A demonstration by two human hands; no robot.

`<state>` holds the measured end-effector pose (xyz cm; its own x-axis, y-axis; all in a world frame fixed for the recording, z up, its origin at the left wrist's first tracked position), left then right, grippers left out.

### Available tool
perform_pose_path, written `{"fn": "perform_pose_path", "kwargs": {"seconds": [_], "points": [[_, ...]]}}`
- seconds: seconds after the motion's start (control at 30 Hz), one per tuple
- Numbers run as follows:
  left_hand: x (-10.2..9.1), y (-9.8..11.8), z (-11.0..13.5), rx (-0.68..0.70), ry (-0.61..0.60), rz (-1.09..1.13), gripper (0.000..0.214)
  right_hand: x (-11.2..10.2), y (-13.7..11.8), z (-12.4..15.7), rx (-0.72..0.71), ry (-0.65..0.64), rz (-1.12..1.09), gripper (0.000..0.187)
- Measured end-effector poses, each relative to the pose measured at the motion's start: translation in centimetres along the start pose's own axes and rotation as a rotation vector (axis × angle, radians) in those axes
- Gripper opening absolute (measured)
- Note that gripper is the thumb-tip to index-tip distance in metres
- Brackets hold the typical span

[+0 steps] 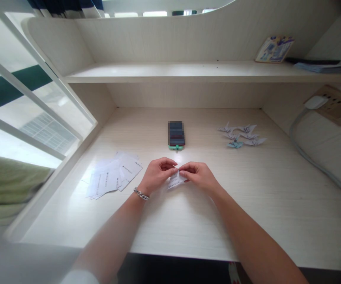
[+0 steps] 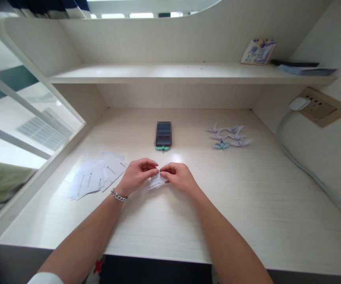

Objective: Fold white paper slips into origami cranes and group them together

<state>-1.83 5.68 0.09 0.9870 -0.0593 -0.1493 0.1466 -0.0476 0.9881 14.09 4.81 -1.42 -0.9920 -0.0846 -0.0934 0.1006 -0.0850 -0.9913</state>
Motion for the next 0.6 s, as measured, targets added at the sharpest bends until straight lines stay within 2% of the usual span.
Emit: {"fn": "perform_pose_path", "kwargs": {"seconds": [0.43,0.6], "points": [[0.3,0.41,-0.01,-0.019,-0.009,0.084,0.021,-0.13,-0.34,0.01,-0.001,0.009,-0.032,0.022],[0.27,0.29,-0.04,-0.071,-0.011,0.115,0.025,-0.33,-0.34,0.03,0.005,0.025,-0.033,0.022]]}}
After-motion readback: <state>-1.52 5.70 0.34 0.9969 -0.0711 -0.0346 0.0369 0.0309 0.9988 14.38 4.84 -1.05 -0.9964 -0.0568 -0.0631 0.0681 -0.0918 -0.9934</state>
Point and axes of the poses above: each hand's wrist, its own z-axis away from the middle knuckle, its own x-axis out of the palm, y = z × x, the point moved 4 cm from there along -z, towards the middle knuckle, and after that the axes turned 12 degrees about y, right-handed, at the moved point
